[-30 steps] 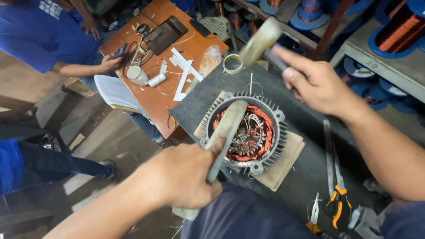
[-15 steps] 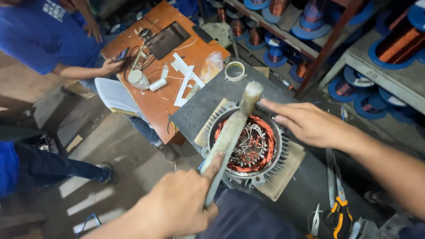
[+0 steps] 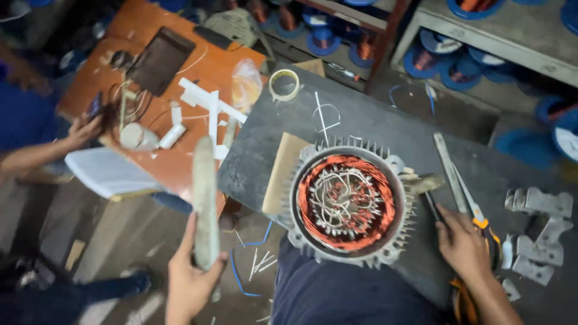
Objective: Repairing an electric motor by shaping the stator windings with a mallet and wooden block
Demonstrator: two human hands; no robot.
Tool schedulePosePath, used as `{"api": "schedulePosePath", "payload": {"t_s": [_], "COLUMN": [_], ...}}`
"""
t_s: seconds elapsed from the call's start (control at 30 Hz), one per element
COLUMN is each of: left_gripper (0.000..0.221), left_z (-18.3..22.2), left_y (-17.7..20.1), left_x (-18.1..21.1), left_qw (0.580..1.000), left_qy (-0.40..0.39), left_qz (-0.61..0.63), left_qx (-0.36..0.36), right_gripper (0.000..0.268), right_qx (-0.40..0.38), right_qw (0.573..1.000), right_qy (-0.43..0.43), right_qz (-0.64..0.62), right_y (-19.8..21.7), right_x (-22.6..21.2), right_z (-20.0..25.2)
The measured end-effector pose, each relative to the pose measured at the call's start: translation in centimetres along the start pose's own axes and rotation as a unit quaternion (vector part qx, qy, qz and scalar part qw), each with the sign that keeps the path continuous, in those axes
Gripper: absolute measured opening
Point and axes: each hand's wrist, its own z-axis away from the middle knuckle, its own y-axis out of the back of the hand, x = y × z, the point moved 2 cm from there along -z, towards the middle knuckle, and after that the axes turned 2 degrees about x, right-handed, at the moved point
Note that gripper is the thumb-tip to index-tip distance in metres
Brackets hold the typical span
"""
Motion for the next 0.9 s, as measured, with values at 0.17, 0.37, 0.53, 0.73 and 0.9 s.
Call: {"api": "schedulePosePath", "payload": {"t_s": [0.17,0.37,0.53,0.73,0.9], "left_gripper": [0.094,0.079,0.071,0.066,0.066], "left_z": [-6.4,-18.3,-21.6,-20.6,-20.7], "left_y": [-0.8,-5.8,-12.1,-16.1,-17.0], "left_x": [5.2,5.3,-4.7,-9.5,-9.4], "left_qw": [0.980,0.937,0.937,0.956,0.961], "left_qy": [-0.143,-0.263,-0.241,-0.146,-0.111], "left_qz": [0.066,-0.007,-0.068,0.050,-0.002], "left_qx": [-0.125,-0.228,-0.244,-0.249,-0.252], "right_gripper": [0.020,0.048,0.056,0.043,0.033], "right_qx": [0.139,0.034,-0.131,-0.179,-0.242], "right_qw": [0.980,0.938,0.929,0.932,0.938], "right_qy": [0.050,0.306,0.327,0.266,0.232], "right_qz": [-0.134,-0.158,-0.114,-0.169,-0.088], "right_y": [10.6,16.4,13.1,12.4,11.5], "right_x": [-8.4,-24.2,-27.1,-27.9,-26.8], "right_z": [-4.0,-14.3,-19.0,-20.2,-20.8]}}
